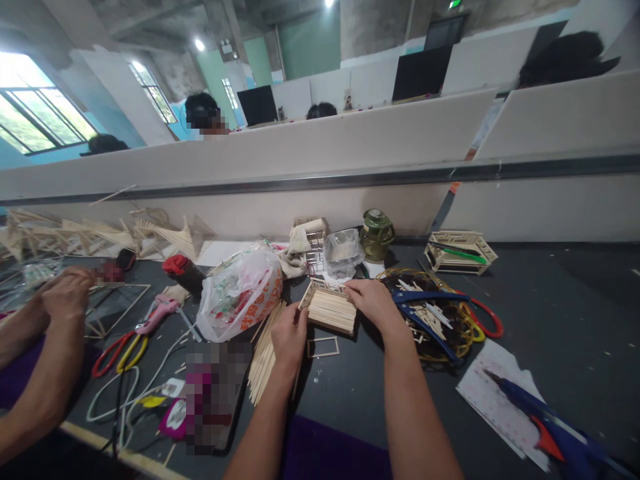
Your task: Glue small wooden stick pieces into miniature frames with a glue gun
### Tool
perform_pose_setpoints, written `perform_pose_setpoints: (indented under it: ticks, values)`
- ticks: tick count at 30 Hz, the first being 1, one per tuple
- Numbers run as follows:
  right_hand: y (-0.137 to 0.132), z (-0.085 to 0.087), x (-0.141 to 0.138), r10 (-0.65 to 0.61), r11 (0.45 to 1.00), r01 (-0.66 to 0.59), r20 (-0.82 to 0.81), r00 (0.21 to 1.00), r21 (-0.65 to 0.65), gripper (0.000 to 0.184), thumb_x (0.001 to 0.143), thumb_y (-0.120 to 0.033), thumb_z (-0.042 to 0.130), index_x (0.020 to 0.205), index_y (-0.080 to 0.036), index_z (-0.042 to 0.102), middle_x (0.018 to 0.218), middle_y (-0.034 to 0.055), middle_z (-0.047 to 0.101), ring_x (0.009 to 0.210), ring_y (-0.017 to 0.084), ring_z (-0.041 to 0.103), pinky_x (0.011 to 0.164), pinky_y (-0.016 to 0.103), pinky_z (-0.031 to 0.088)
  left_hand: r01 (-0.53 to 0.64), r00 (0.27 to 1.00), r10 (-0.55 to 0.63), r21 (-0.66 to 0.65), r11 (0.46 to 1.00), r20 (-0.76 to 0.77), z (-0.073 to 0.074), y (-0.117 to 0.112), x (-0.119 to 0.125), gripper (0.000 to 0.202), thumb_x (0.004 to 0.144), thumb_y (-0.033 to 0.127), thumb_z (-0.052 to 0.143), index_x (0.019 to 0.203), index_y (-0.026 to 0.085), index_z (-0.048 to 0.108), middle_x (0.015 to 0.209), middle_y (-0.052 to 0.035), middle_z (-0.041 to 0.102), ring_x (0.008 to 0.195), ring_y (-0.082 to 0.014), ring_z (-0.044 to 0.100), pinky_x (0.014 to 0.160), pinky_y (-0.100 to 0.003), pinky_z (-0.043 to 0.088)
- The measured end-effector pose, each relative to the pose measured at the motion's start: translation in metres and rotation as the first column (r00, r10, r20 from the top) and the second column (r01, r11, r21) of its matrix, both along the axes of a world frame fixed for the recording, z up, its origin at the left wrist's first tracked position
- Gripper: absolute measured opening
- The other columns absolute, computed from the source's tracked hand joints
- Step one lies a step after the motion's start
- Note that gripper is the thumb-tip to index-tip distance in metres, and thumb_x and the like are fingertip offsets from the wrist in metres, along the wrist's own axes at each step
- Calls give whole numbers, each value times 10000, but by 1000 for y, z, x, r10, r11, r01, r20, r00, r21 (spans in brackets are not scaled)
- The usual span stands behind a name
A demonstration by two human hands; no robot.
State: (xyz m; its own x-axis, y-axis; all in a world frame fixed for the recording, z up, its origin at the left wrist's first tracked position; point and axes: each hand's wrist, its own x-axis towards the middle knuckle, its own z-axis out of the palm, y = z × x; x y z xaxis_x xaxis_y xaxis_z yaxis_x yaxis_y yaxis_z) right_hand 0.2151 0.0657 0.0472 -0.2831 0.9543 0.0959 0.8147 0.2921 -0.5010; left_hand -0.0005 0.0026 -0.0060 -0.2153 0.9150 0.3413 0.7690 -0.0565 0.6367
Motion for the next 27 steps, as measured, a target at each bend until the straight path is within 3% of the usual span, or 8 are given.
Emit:
perform_pose_setpoints:
  ticks: [27]
  values:
    - [-2,2,0,5,1000,-5,-3,1000,-4,245,905,-300,475,854,-239,706,863,39,724,811,159,619,665,223,326,4,1000,-4,-13,1000,3,1,-1,0,282,900,373,476,1031,203,659,901,-65,707,757,-198,630,697,-293,440]
